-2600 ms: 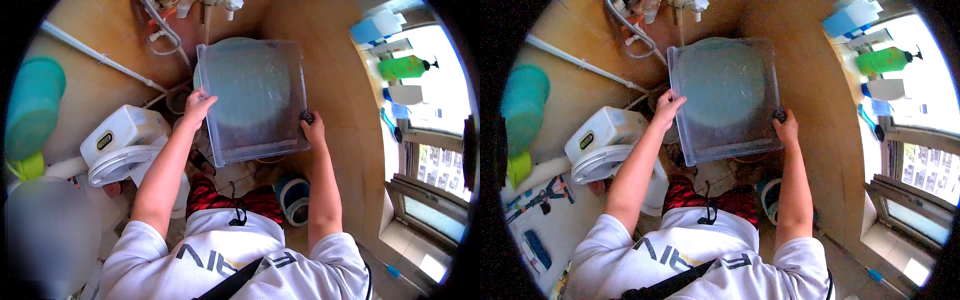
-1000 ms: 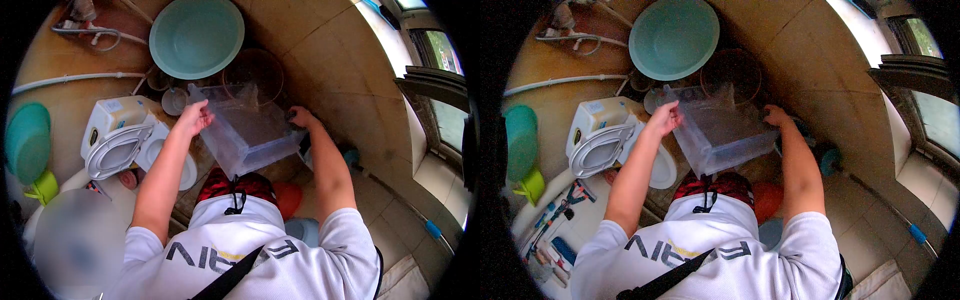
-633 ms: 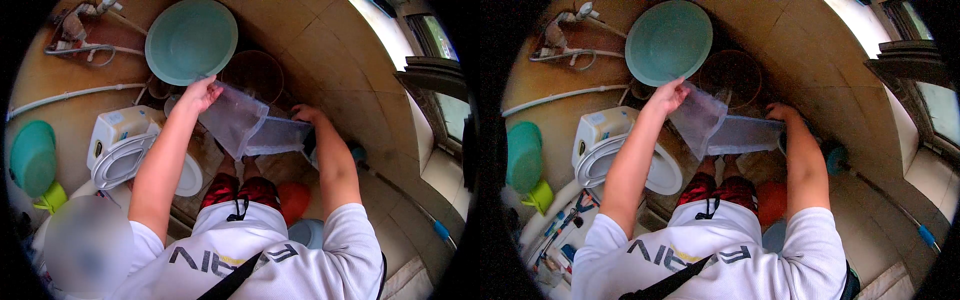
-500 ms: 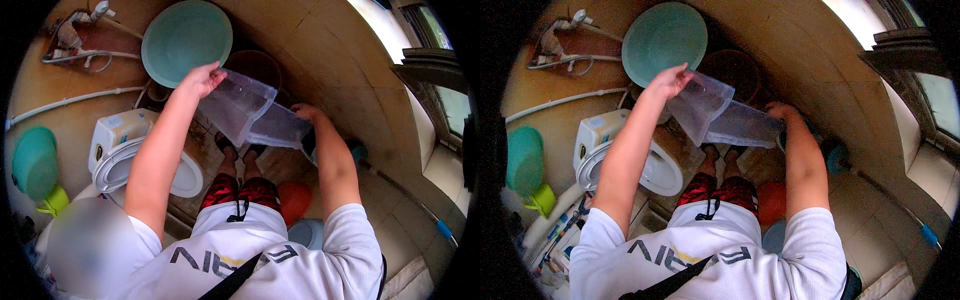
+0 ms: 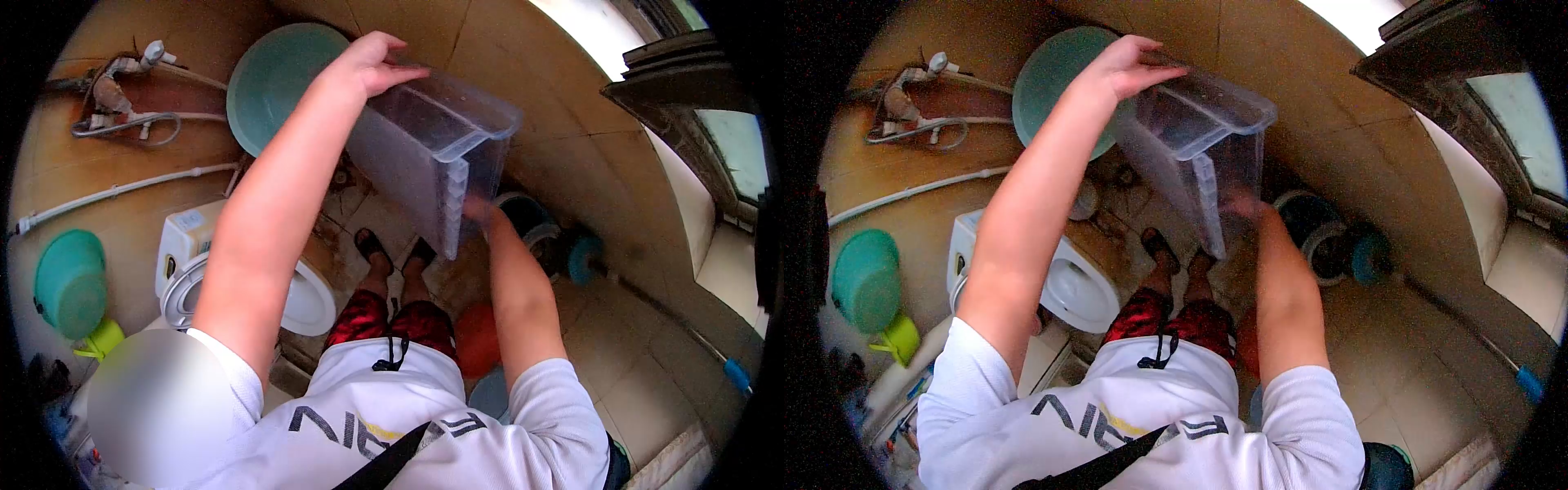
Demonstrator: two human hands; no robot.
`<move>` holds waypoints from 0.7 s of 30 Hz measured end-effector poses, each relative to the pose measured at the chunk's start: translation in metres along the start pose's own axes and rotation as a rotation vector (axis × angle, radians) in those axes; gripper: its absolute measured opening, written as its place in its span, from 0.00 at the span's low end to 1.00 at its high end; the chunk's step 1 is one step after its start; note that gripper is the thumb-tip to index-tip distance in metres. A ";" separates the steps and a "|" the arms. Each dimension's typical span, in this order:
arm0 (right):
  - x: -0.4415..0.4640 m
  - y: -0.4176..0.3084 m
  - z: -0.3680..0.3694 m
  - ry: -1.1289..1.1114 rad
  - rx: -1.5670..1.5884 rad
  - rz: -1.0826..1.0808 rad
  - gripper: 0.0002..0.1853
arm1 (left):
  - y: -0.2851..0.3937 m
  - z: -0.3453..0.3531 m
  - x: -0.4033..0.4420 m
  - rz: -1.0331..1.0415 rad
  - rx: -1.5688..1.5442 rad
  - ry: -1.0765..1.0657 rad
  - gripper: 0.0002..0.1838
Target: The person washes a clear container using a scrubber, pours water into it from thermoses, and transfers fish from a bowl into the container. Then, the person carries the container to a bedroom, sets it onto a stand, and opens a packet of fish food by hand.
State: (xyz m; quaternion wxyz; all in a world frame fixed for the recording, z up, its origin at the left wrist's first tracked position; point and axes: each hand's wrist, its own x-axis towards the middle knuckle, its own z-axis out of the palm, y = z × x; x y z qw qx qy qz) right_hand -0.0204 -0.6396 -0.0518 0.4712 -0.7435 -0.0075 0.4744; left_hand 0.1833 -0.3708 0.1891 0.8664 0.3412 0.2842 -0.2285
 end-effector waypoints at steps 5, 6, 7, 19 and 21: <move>-0.056 -0.069 -0.007 -0.085 0.287 0.054 0.30 | -0.009 0.018 0.023 0.071 -0.051 -0.055 0.27; -0.063 -0.080 -0.010 -0.128 0.336 0.034 0.29 | -0.012 0.021 0.023 0.093 -0.077 -0.055 0.26; -0.052 -0.059 -0.009 -0.139 0.399 0.025 0.28 | -0.011 0.021 0.027 0.102 -0.083 -0.099 0.27; -0.049 -0.085 -0.055 0.109 0.096 0.306 0.34 | 0.018 -0.023 -0.080 0.094 0.133 0.133 0.34; -0.041 -0.080 -0.057 0.239 -0.021 0.230 0.32 | 0.017 -0.070 -0.123 0.055 0.524 0.260 0.28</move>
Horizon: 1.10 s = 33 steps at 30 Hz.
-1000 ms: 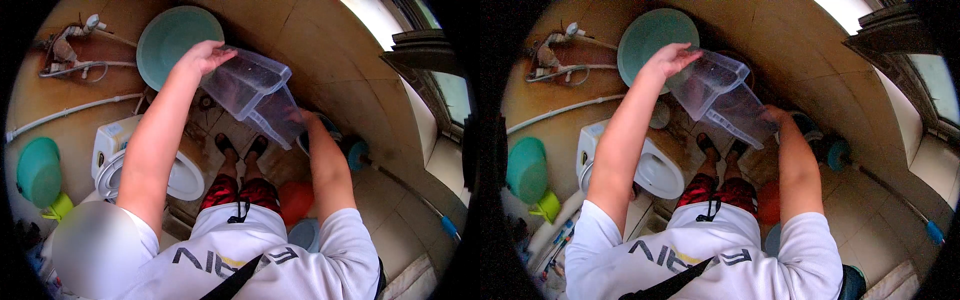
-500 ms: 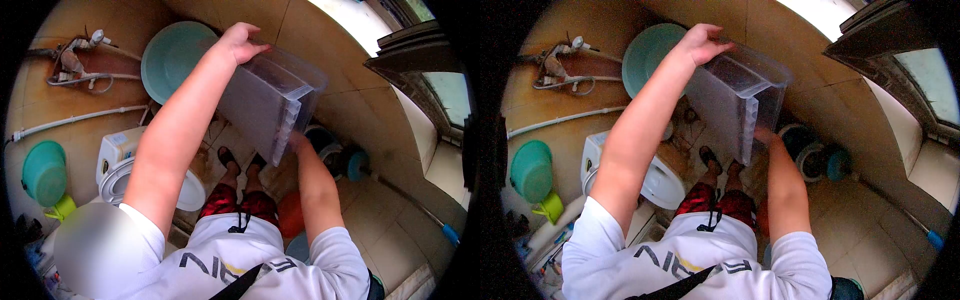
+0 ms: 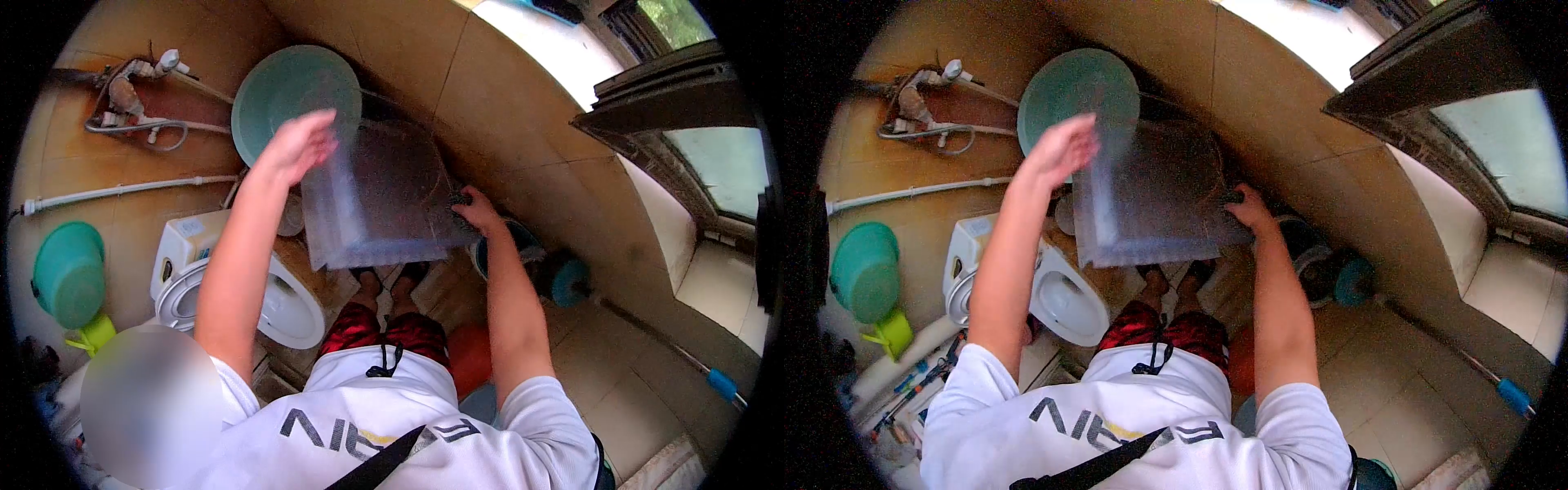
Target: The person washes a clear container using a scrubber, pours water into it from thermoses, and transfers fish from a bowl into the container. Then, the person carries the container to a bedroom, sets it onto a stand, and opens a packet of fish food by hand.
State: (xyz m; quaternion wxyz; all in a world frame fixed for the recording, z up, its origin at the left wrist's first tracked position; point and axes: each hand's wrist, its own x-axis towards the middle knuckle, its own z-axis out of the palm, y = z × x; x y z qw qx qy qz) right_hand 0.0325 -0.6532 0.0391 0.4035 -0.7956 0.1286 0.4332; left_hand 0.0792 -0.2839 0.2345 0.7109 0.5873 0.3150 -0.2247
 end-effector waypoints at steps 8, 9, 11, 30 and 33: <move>-0.022 -0.055 0.090 0.272 -0.010 -0.319 0.30 | -0.139 -0.131 -0.081 0.160 0.068 0.481 0.08; -0.008 -0.052 0.098 0.294 0.036 -0.346 0.31 | -0.147 -0.139 -0.091 0.184 0.021 0.525 0.09; 0.009 -0.065 0.110 0.357 0.137 -0.351 0.32 | -0.156 -0.155 -0.114 0.236 -0.067 0.606 0.11; 0.201 -0.210 0.204 -0.236 0.901 0.161 0.30 | -0.208 -0.188 -0.223 0.198 -0.405 1.100 0.13; 0.215 -0.198 0.215 -0.087 0.775 0.080 0.33 | -0.234 -0.172 -0.222 0.227 -0.466 1.084 0.13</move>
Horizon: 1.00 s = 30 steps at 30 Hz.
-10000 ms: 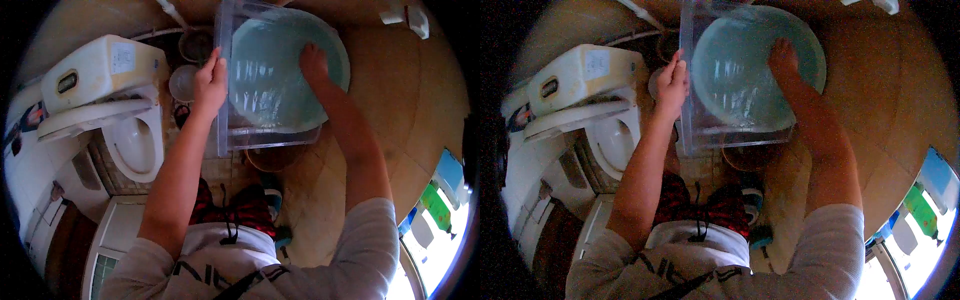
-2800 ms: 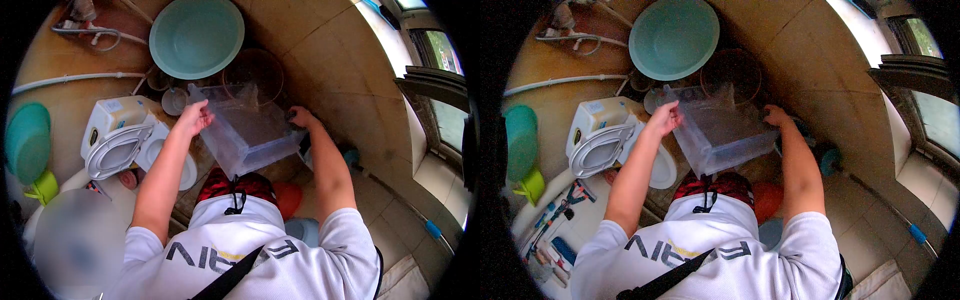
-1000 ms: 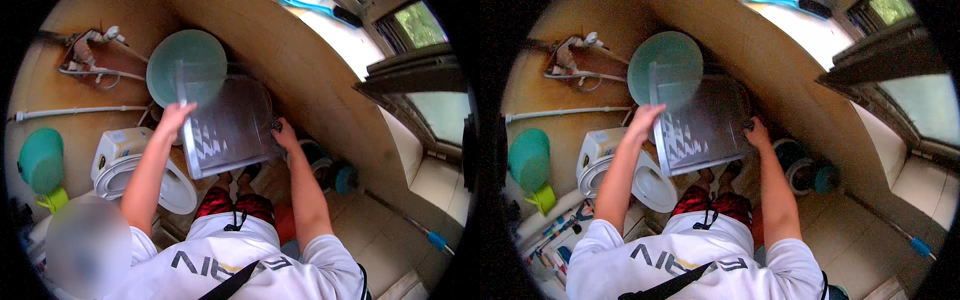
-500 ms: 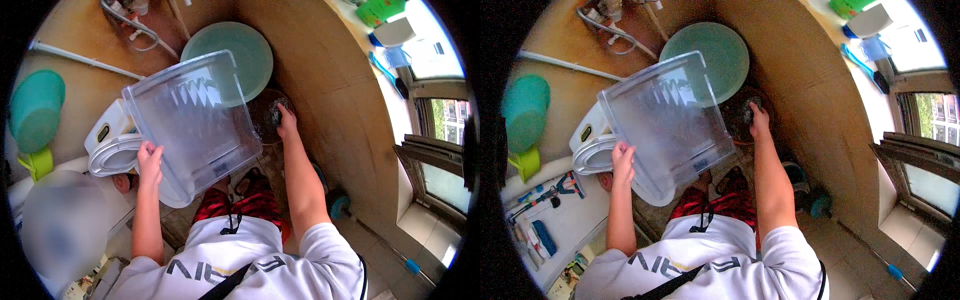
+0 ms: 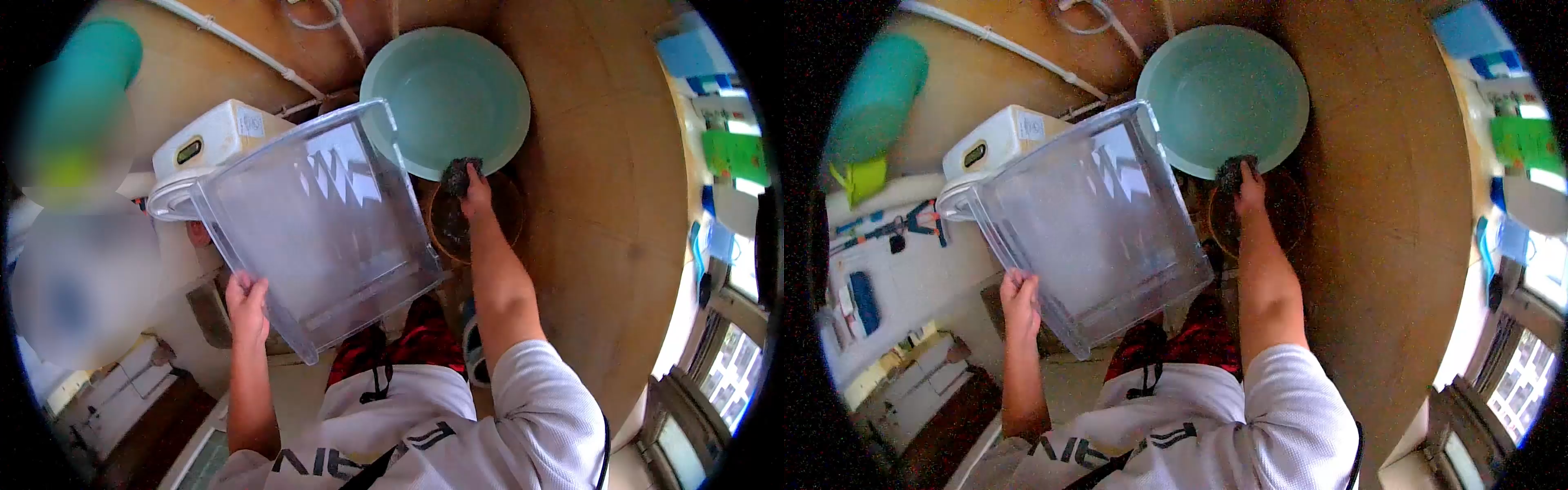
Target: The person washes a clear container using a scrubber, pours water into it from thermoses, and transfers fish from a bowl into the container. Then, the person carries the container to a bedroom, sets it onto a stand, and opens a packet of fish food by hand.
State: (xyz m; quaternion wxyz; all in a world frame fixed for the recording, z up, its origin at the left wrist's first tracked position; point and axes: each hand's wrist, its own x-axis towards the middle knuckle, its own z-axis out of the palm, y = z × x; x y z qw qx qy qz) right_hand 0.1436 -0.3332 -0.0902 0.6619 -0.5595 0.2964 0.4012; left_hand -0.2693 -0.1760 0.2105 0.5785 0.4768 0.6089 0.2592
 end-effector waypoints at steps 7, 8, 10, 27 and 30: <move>-0.006 0.012 0.007 0.012 -0.246 -0.016 0.44 | -0.040 -0.001 -0.030 -0.013 -0.106 0.176 0.10; -0.001 0.019 0.009 -0.021 -0.212 0.007 0.38 | -0.044 -0.006 -0.032 -0.014 -0.120 0.192 0.10; -0.008 0.024 0.010 -0.039 -0.224 0.036 0.31 | -0.046 -0.013 -0.040 -0.026 -0.144 0.212 0.10; -0.132 -0.049 -0.024 -0.094 -0.389 -0.082 0.45 | -0.011 -0.020 -0.043 -0.010 -0.228 0.194 0.10; -0.150 -0.062 -0.029 -0.090 -0.374 -0.121 0.42 | 0.007 -0.018 -0.042 0.059 -0.177 0.148 0.09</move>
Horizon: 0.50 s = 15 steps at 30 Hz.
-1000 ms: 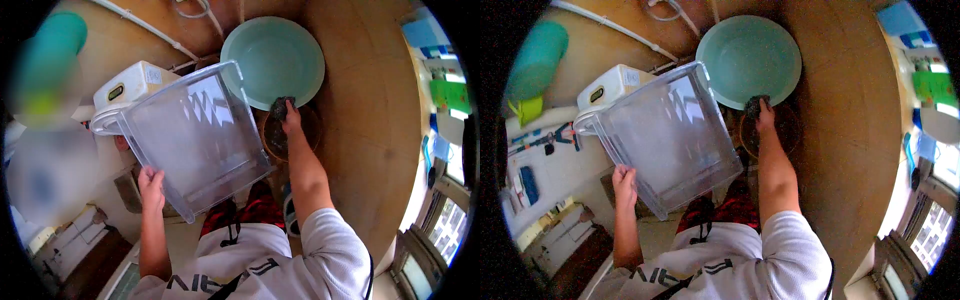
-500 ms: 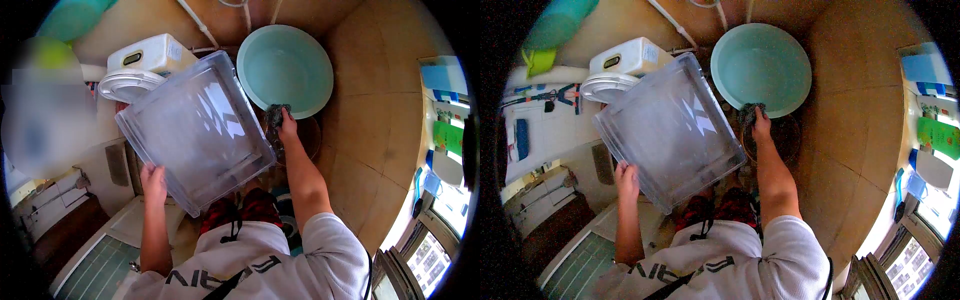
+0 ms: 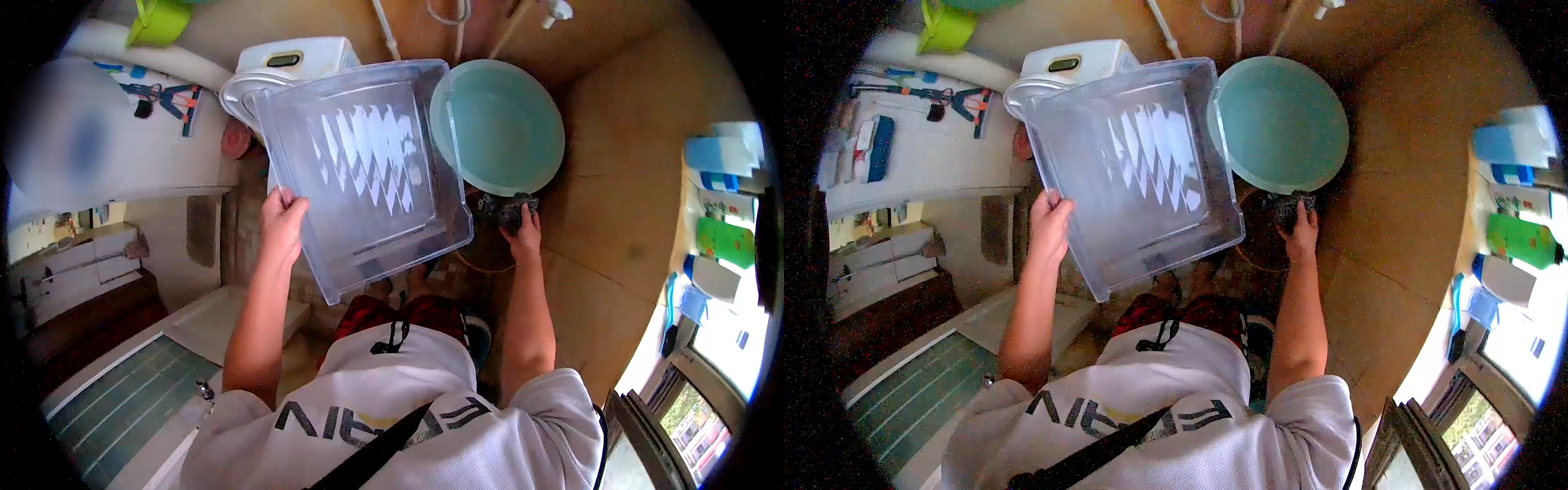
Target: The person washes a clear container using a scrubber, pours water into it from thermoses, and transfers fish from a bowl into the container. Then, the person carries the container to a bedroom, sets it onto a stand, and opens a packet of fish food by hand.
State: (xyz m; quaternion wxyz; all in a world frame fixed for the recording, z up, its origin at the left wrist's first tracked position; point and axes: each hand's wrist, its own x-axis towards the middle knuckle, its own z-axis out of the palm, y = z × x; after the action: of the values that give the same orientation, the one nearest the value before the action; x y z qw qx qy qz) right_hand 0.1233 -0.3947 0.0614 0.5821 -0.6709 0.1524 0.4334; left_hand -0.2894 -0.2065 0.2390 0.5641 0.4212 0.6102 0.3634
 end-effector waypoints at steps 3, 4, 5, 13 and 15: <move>-0.010 -0.010 -0.005 -0.033 0.004 -0.056 0.40 | 0.018 0.022 0.007 0.124 -0.001 -0.053 0.13; -0.011 -0.015 -0.007 -0.051 0.006 -0.079 0.39 | 0.026 0.036 0.006 0.173 -0.008 -0.068 0.15; -0.014 -0.018 -0.010 -0.075 0.006 -0.106 0.38 | 0.035 0.048 0.003 0.226 -0.013 -0.100 0.16; -0.047 -0.047 -0.037 0.091 -0.073 -0.409 0.28 | 0.095 0.142 -0.028 0.650 0.004 -0.308 0.18; -0.050 -0.055 -0.056 0.160 -0.151 -0.501 0.30 | 0.103 0.162 -0.032 0.732 0.036 -0.330 0.19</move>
State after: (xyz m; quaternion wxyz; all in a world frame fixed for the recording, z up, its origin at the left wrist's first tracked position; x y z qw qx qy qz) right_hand 0.1560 -0.4455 0.1316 0.6054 -0.7615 -0.0055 0.2315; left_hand -0.1174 -0.2022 0.3302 0.4805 0.6731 0.3273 0.4571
